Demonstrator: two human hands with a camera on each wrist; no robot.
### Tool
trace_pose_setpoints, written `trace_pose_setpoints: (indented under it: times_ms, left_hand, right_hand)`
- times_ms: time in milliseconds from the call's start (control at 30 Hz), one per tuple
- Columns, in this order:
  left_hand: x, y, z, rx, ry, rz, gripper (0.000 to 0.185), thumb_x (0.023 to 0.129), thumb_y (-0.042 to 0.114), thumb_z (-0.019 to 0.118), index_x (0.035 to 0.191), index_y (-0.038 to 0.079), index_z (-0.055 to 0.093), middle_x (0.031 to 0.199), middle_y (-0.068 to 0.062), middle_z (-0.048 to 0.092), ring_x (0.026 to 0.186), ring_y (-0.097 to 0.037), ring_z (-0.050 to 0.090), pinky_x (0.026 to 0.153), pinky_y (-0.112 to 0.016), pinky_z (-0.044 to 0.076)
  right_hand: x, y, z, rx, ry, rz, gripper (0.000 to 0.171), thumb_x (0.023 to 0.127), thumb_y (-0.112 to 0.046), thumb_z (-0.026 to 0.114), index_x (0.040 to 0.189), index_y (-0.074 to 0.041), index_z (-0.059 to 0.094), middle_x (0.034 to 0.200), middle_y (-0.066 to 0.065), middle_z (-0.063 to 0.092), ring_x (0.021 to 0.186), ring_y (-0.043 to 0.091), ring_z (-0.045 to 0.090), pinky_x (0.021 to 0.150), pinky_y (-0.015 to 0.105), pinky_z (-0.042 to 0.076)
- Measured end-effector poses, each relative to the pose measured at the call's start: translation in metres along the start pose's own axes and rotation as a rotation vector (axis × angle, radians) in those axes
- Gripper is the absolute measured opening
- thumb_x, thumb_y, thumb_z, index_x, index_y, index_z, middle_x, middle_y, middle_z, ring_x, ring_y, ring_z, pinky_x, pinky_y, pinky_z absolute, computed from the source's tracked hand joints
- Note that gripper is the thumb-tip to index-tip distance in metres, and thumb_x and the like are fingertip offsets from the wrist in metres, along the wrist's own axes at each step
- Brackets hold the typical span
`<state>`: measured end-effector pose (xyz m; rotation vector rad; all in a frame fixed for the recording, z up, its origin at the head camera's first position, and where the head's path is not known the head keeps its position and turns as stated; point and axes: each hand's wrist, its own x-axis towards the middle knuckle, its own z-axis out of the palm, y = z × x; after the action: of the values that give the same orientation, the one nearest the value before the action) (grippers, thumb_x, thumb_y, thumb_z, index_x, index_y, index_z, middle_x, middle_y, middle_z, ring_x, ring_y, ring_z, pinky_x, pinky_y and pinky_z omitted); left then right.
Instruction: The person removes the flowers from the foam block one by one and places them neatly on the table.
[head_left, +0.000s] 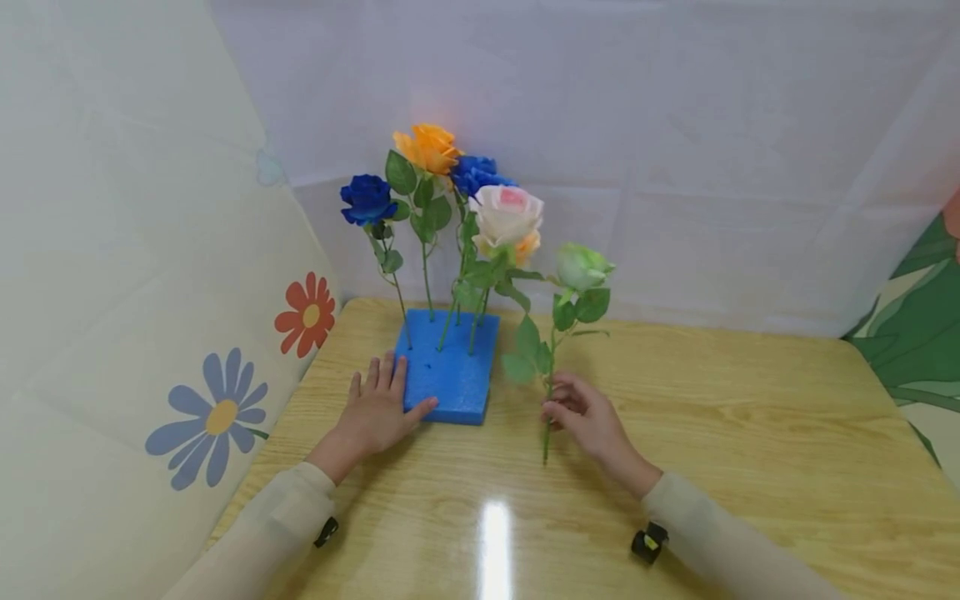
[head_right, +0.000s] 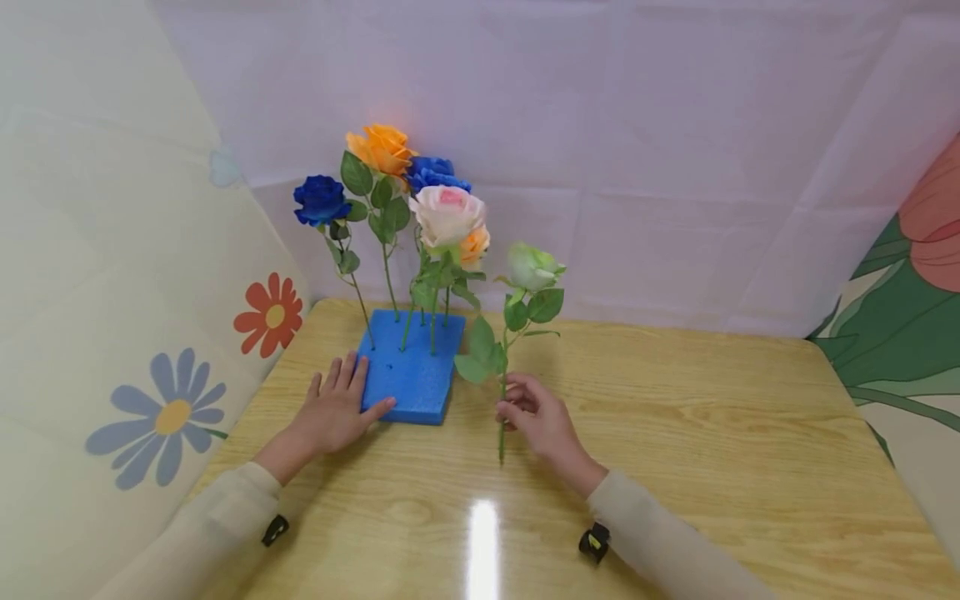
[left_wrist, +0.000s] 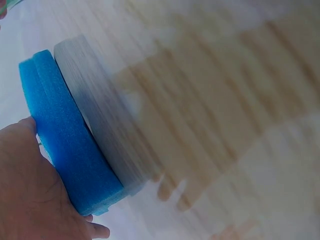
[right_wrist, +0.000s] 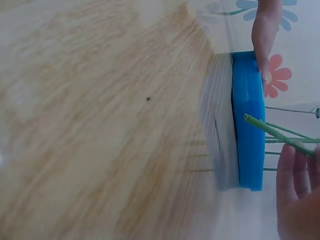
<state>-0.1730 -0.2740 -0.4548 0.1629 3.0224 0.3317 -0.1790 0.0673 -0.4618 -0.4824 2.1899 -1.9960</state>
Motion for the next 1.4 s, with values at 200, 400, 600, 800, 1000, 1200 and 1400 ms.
trace_pose_setpoints:
  times_ms: [200,400,600,800,1000,1200,1400]
  left_hand:
    - [0.002,-0.003,0.003,-0.013,0.008,0.004,0.106,0.096,0.076,0.035,0.159,-0.006,0.011,0.165,-0.031,0.005,0.151,-0.053,0.003,0.118,-0.07,0.002]
    - [0.002,-0.004,0.004,-0.004,-0.004,-0.001,0.106,0.096,0.077,0.032,0.16,-0.005,0.009,0.166,-0.03,0.003,0.152,-0.052,0.001,0.118,-0.07,0.001]
    - [0.002,-0.002,0.001,0.006,-0.022,-0.008,0.104,0.098,0.074,0.034,0.16,-0.005,0.008,0.166,-0.029,0.003,0.152,-0.052,0.001,0.118,-0.069,0.001]
    - [0.001,-0.001,0.0,0.007,-0.017,-0.004,0.104,0.098,0.074,0.035,0.16,-0.005,0.008,0.166,-0.03,0.003,0.151,-0.053,0.002,0.118,-0.07,0.001]
    - [0.002,-0.002,0.001,0.006,-0.012,0.001,0.105,0.097,0.074,0.034,0.16,-0.006,0.008,0.166,-0.03,0.003,0.151,-0.053,0.002,0.118,-0.07,0.001]
    - [0.004,-0.004,0.003,0.008,0.002,0.001,0.106,0.096,0.076,0.034,0.16,-0.005,0.009,0.166,-0.03,0.003,0.151,-0.053,0.003,0.118,-0.07,0.002]
    - [0.004,-0.006,0.006,0.005,-0.009,0.003,0.107,0.096,0.077,0.033,0.16,-0.005,0.008,0.166,-0.029,0.002,0.151,-0.053,0.001,0.118,-0.07,0.001]
  right_hand:
    - [0.005,0.004,-0.002,0.031,0.024,0.104,0.04,0.096,0.006,0.062,0.135,0.003,0.054,0.114,0.032,0.064,0.092,0.033,0.071,0.074,0.034,0.061]
    - [0.012,0.007,0.0,0.045,0.032,0.142,0.041,0.096,0.006,0.063,0.135,0.003,0.054,0.111,0.029,0.067,0.085,0.025,0.072,0.071,0.033,0.061]
    - [0.018,0.01,0.003,0.072,0.02,0.171,0.043,0.096,0.006,0.062,0.137,0.008,0.051,0.109,0.028,0.067,0.081,0.02,0.072,0.068,0.031,0.06]
    - [0.023,0.013,0.006,0.091,0.007,0.2,0.045,0.096,0.005,0.062,0.139,0.01,0.048,0.104,0.017,0.067,0.08,0.019,0.072,0.067,0.03,0.06]
    - [0.029,0.016,0.011,0.101,0.012,0.22,0.046,0.096,0.006,0.063,0.139,0.009,0.049,0.101,0.012,0.067,0.077,0.021,0.073,0.065,0.031,0.06]
    - [0.033,0.015,0.019,0.069,0.041,0.228,0.044,0.094,0.007,0.064,0.137,0.009,0.053,0.1,0.017,0.068,0.071,0.019,0.071,0.062,0.032,0.06]
    - [0.034,0.017,0.024,0.047,0.043,0.258,0.043,0.095,0.006,0.064,0.136,0.008,0.054,0.103,0.024,0.068,0.07,0.022,0.07,0.063,0.036,0.061]
